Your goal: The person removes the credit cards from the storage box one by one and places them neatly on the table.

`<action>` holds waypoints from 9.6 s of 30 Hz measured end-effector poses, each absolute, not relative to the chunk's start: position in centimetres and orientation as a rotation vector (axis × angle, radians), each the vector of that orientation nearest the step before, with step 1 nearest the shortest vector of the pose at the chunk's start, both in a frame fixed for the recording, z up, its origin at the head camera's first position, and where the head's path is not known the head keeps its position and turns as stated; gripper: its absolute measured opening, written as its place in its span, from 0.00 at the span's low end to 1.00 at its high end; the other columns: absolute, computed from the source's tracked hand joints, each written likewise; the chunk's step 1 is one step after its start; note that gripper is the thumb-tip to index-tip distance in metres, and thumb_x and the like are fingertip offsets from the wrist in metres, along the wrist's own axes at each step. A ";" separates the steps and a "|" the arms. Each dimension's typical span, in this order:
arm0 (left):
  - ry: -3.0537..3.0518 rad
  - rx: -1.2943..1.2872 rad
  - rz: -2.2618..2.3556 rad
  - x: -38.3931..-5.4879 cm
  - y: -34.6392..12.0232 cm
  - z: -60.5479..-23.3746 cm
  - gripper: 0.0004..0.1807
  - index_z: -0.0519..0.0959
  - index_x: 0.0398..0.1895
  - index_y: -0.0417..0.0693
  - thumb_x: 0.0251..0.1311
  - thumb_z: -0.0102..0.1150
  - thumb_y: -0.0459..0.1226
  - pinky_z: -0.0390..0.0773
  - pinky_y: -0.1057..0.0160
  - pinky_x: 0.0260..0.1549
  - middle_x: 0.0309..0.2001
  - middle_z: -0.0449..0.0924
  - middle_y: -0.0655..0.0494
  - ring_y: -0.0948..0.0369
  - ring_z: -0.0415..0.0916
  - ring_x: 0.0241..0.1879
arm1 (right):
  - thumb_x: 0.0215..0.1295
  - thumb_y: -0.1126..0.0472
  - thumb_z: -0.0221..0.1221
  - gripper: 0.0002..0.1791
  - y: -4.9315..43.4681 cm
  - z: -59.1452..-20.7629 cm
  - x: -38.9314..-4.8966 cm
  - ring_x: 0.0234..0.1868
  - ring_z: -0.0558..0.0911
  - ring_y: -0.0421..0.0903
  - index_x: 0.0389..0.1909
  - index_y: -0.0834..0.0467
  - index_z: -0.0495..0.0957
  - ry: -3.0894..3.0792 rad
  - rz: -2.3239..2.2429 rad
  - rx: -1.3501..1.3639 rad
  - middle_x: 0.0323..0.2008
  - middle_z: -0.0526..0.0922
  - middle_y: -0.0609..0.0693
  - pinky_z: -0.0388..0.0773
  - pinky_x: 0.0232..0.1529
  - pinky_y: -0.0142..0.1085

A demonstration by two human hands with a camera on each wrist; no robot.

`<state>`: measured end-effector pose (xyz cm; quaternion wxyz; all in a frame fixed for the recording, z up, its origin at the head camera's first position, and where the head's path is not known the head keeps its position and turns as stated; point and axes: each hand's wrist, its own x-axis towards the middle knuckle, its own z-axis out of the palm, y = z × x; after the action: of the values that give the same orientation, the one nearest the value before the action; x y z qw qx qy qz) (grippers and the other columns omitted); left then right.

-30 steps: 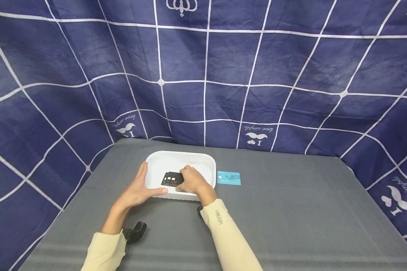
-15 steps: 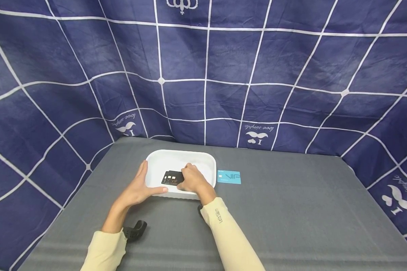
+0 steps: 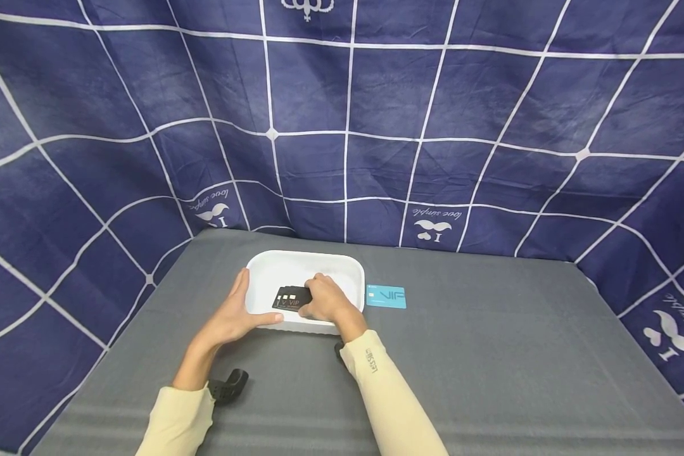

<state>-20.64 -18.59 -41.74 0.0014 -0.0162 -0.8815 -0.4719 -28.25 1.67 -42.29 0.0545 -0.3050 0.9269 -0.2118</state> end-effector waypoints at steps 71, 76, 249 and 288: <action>-2.765 -0.040 -1.467 -20.9 -18.4 -41.8 0.73 0.33 0.77 0.33 0.42 0.80 0.48 0.42 0.48 0.71 0.78 0.29 0.39 0.48 0.31 0.76 | 0.49 0.58 0.72 0.29 9.1 -36.8 -26.6 0.49 0.75 0.52 0.53 0.65 0.80 2.997 -0.807 -1.204 0.47 0.79 0.54 0.71 0.51 0.46; -2.768 -0.047 -1.464 -21.0 -18.3 -41.8 0.73 0.33 0.77 0.33 0.42 0.80 0.48 0.41 0.48 0.71 0.78 0.30 0.38 0.48 0.31 0.76 | 0.51 0.57 0.71 0.30 10.5 -36.8 -26.4 0.50 0.74 0.52 0.54 0.67 0.78 3.046 -0.760 -1.193 0.47 0.78 0.55 0.71 0.52 0.46; -2.767 -0.066 -1.524 -20.9 -17.9 -42.1 0.74 0.30 0.77 0.35 0.43 0.80 0.47 0.41 0.47 0.71 0.78 0.27 0.39 0.48 0.29 0.76 | 0.67 0.64 0.61 0.18 14.2 -37.1 -27.7 0.47 0.80 0.56 0.55 0.69 0.78 2.870 -1.218 -1.005 0.47 0.82 0.61 0.76 0.51 0.52; -2.737 -0.079 -1.498 -20.8 -18.6 -41.8 0.73 0.32 0.76 0.31 0.43 0.80 0.47 0.43 0.45 0.70 0.77 0.28 0.37 0.44 0.32 0.75 | 0.59 0.51 0.69 0.34 2.0 -42.4 -29.3 0.63 0.73 0.55 0.60 0.69 0.74 2.741 -1.123 -0.956 0.59 0.77 0.60 0.67 0.63 0.47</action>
<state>-20.80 -18.62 -41.83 0.0103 -0.0253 -0.8769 -0.4799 -29.34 2.03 -42.39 0.0144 -0.3072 0.8806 -0.3606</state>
